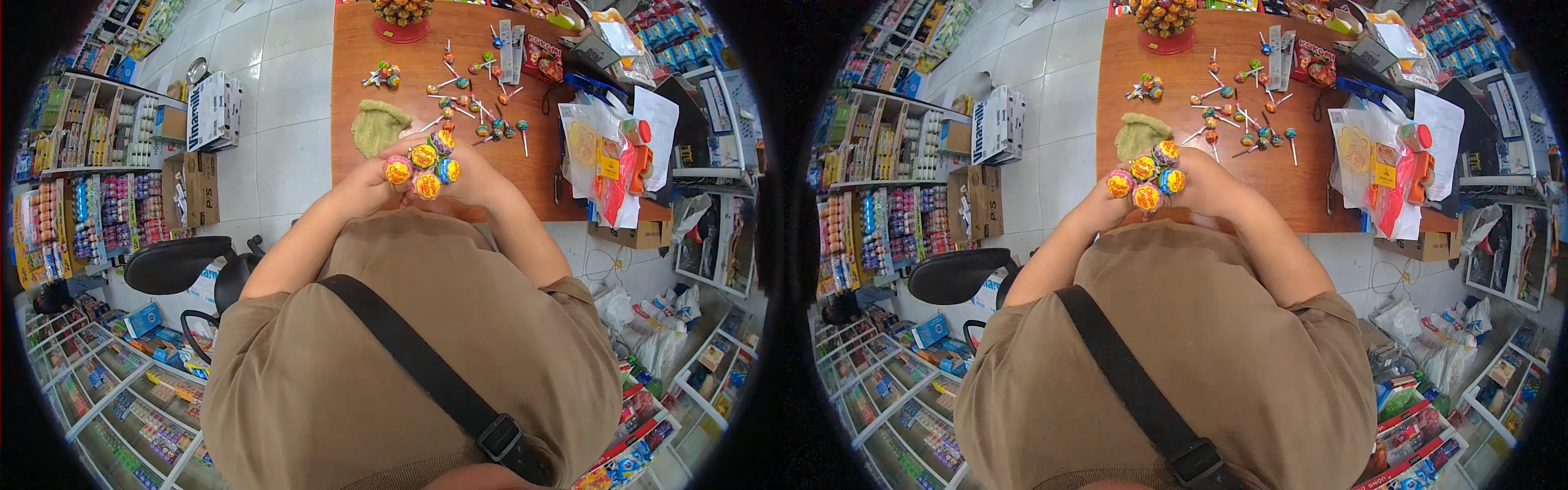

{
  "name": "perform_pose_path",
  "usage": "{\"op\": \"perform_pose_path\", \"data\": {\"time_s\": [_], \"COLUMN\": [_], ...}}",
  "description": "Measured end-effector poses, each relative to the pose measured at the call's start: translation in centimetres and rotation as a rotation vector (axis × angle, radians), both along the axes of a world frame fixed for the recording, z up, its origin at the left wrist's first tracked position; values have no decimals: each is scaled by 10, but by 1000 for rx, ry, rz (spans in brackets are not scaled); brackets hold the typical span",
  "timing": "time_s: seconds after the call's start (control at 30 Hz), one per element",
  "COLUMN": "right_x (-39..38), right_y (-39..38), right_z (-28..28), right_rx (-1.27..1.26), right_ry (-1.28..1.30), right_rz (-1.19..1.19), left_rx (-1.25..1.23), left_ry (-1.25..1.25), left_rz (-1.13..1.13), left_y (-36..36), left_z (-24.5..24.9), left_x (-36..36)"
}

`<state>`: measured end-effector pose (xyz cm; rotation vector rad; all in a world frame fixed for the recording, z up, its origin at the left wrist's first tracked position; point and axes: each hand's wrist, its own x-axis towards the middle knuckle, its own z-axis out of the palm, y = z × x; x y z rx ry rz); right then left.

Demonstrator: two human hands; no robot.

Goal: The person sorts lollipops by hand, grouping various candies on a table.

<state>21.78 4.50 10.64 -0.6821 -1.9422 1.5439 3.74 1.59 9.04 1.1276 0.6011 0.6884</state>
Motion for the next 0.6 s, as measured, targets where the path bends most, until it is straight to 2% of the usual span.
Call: {"op": "perform_pose_path", "data": {"time_s": [0.1, 0.17, 0.23, 0.4, 0.43, 0.53, 0.6], "right_x": [-1, -1, -3, 3, 9, 24, 35], "right_y": [-3, -5, -5, -3, 1, 4, 4], "right_z": [-3, 3, 9, 1, -6, -33, -46], "right_rx": [-217, -294, -272, -12, 232, 65, -26], "right_ry": [106, 90, 92, 87, -12, -170, -382], "right_rz": [41, 29, 26, -33, -29, -88, -169], "left_rx": [-110, -59, -44, -37, -24, -73, -56], "left_ry": [-18, -13, -18, -12, 15, -61, -3], "left_rz": [73, 27, 5, 53, 50, 163, 245], "left_y": [-3, -3, -3, -2, -1, -1, 1], "left_z": [18, 2, -5, -17, -15, -27, -31], "left_x": [6, 1, -3, -12, -16, -24, -29]}}
